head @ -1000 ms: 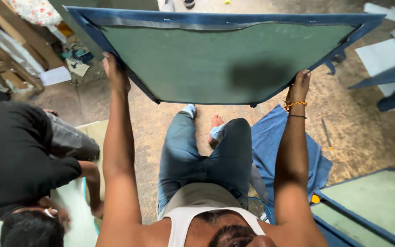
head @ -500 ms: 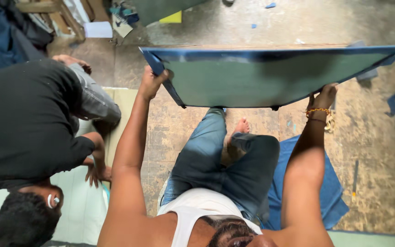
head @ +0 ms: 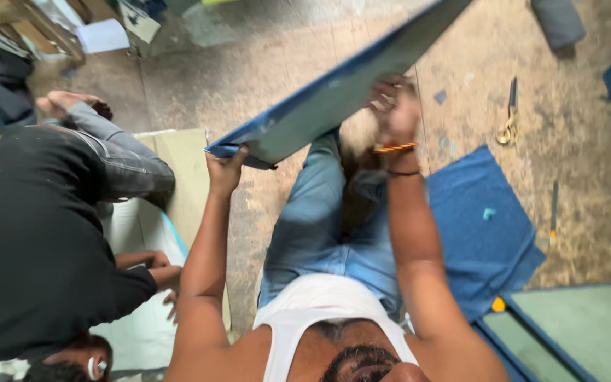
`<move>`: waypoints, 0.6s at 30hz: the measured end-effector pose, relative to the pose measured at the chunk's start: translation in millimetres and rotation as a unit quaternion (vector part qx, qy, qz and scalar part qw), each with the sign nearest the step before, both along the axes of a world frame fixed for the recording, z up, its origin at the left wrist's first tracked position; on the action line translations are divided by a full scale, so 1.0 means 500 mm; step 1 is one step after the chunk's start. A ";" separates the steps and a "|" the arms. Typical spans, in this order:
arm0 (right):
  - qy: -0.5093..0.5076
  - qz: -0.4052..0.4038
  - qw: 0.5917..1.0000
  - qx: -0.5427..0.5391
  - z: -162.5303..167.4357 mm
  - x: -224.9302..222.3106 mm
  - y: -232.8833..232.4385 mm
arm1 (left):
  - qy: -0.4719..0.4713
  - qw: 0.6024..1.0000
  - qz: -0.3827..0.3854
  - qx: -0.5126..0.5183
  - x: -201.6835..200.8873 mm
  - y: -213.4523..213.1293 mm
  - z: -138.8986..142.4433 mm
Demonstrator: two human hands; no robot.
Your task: The person uses a pneumatic staple gun to attach blue fabric to the edges of a rectangular foam panel. They repeatedly pull the fabric taut and drive staples along the perimeter, rotating the panel to access different sides.
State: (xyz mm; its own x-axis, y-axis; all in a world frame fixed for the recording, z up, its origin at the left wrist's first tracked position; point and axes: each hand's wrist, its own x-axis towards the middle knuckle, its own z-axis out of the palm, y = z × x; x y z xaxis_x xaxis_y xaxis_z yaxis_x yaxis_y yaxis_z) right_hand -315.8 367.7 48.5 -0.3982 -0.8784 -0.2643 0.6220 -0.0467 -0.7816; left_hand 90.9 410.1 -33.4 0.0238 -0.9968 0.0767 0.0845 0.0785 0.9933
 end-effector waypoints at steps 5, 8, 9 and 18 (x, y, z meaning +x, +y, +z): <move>-0.042 -0.002 0.999 0.005 0.120 0.151 0.006 | -0.020 0.999 0.027 0.018 -0.064 0.081 0.001; -0.010 -0.019 1.000 -0.007 0.152 0.164 -0.012 | -0.016 0.999 0.033 0.010 -0.091 0.094 0.011; 0.005 -0.019 1.000 -0.005 0.151 0.164 -0.016 | -0.027 0.999 0.037 0.012 -0.094 0.096 0.010; -0.023 0.008 0.999 -0.027 0.053 0.222 0.000 | -0.088 0.970 -0.225 0.012 0.073 0.046 0.095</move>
